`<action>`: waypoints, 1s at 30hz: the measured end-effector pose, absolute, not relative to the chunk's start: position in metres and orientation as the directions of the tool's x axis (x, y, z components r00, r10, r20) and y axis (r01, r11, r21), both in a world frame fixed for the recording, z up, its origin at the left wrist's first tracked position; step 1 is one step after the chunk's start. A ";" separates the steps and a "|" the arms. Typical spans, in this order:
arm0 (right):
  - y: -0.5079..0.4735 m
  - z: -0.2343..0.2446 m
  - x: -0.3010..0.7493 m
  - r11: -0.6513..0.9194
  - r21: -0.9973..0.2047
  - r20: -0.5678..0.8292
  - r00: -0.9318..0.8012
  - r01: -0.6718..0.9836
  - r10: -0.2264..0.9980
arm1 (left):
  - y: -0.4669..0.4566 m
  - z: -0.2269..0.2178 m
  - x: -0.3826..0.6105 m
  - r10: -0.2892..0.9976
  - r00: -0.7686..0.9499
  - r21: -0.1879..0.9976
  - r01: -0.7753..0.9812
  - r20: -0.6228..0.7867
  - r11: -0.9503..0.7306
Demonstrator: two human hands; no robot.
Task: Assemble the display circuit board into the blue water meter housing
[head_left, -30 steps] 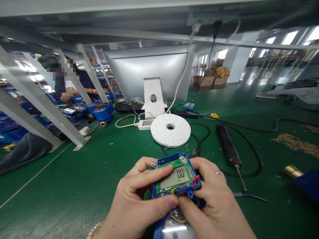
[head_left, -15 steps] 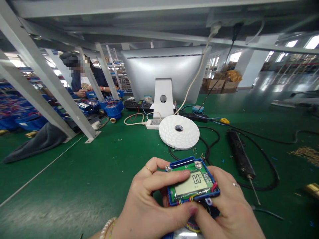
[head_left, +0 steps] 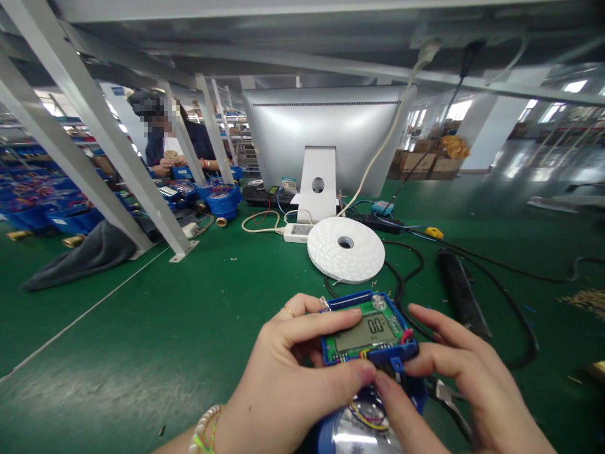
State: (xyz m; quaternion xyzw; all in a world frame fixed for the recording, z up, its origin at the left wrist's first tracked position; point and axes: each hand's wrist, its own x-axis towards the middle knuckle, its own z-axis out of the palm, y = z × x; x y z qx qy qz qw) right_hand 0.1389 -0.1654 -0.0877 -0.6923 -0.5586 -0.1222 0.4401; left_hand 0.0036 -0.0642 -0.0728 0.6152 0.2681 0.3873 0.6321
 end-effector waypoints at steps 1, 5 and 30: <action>-0.166 -0.089 0.141 0.027 -0.404 0.660 0.271 0.914 0.701 | -0.064 -0.074 0.003 0.818 0.556 0.985 -0.157 0.144 -0.067; -0.172 -0.089 0.139 0.009 -0.481 0.562 0.300 0.877 0.771 | -0.063 -0.076 0.003 0.802 0.574 0.985 -0.137 0.167 -0.106; -0.162 -0.090 0.139 -0.023 -0.705 0.337 0.364 0.708 0.868 | -0.063 -0.080 -0.001 0.763 0.616 0.978 -0.174 0.197 -0.112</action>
